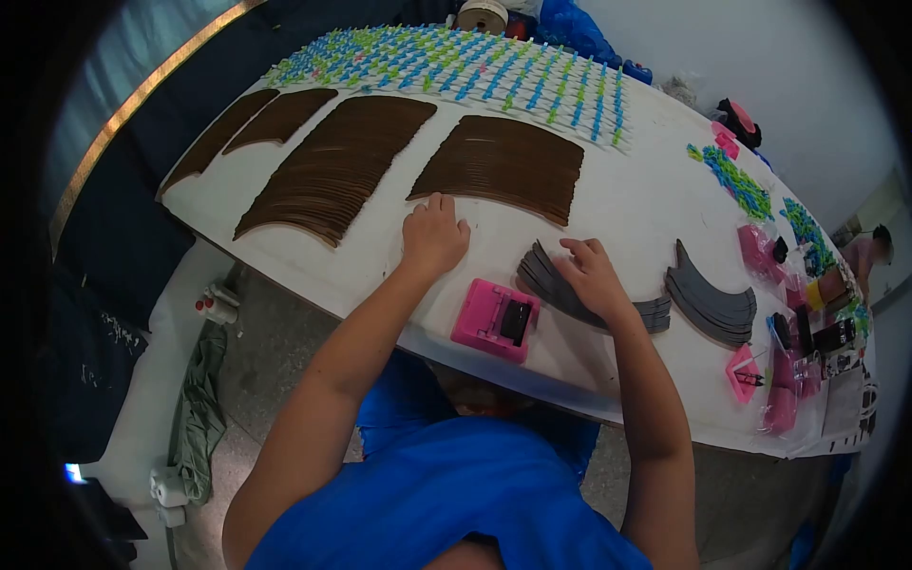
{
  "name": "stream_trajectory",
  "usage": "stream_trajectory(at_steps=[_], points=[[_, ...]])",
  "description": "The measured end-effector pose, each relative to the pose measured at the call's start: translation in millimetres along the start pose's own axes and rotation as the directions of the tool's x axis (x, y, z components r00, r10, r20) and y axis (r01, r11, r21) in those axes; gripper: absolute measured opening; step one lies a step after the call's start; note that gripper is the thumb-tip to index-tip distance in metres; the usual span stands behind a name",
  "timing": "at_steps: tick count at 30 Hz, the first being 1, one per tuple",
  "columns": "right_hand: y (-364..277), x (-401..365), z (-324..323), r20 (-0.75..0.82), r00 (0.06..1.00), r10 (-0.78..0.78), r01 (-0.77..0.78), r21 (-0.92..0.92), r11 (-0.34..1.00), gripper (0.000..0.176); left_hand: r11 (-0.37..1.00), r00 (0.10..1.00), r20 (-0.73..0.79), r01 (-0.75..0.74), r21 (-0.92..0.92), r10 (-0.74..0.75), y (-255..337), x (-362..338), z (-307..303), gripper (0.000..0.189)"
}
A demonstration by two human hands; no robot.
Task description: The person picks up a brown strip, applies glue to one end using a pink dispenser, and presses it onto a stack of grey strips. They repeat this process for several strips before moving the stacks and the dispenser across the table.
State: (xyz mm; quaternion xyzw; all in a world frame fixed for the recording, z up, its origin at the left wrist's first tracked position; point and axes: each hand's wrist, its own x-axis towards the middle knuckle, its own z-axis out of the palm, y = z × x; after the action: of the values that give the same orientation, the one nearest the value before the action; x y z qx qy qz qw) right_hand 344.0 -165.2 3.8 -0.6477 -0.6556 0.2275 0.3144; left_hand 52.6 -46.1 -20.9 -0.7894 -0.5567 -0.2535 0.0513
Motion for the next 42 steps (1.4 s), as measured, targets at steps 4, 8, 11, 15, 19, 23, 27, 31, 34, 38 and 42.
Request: stream_trajectory(at_steps=[4, 8, 11, 15, 19, 23, 27, 31, 34, 38, 42], points=[[-20, -27, -16, 0.016, 0.999, -0.032, 0.032, -0.03, 0.999, 0.047, 1.0, 0.998, 0.055, 0.015, -0.006, -0.015, 0, 1, -1, 0.039], [-28, -56, -30, 0.041, 0.999, -0.029, 0.032, -0.077, 0.997, 0.051, 1.0, 0.999, 0.033, 0.012, 0.001, -0.012, -1, 0, 1, 0.039], [-24, -76, -40, 0.059, 0.997, -0.053, 0.065, -0.235, 0.97, 0.059, 1.0, 0.998, 0.056, 0.023, -0.02, -0.022, 1, 0, -6, 0.038], [-11, -92, -46, 0.082, 0.98, -0.182, 0.2, -0.405, 0.892, 0.07, 0.998, 0.999, 0.019, -0.042, -0.04, 0.043, -3, -2, -1, 0.034], [-7, -92, -51, 0.129, 0.969, -0.212, 0.246, -0.391, 0.887, 0.072, 0.978, 0.986, -0.001, -0.167, -0.124, 0.168, -4, -3, -3, 0.026], [-14, -82, -58, 0.183, 0.968, -0.171, 0.233, -0.402, 0.885, 0.067, 0.938, 0.958, 0.053, -0.263, -0.228, 0.281, -3, 0, -7, 0.023], [-18, -78, -58, 0.239, 0.958, -0.16, 0.252, -0.427, 0.868, 0.065, 0.892, 0.911, 0.087, -0.371, -0.257, 0.403, 7, 10, -6, 0.025], [-14, -85, -45, 0.121, 0.982, -0.142, 0.18, -0.41, 0.894, 0.064, 0.878, 0.873, 0.184, -0.398, -0.264, 0.451, 19, 19, 1, 0.033], [-6, -95, -33, 0.011, 0.974, -0.226, 0.211, -0.403, 0.89, 0.063, 0.89, 0.881, 0.192, -0.385, -0.244, 0.433, 23, 20, 3, 0.039], [3, -100, -25, -0.049, 0.957, -0.286, 0.242, -0.404, 0.882, 0.064, 0.904, 0.894, 0.194, -0.357, -0.234, 0.403, 23, 19, 5, 0.043], [3, -100, -21, -0.099, 0.946, -0.309, 0.242, -0.417, 0.876, 0.063, 0.908, 0.895, 0.215, -0.338, -0.25, 0.392, 23, 20, 4, 0.045]])
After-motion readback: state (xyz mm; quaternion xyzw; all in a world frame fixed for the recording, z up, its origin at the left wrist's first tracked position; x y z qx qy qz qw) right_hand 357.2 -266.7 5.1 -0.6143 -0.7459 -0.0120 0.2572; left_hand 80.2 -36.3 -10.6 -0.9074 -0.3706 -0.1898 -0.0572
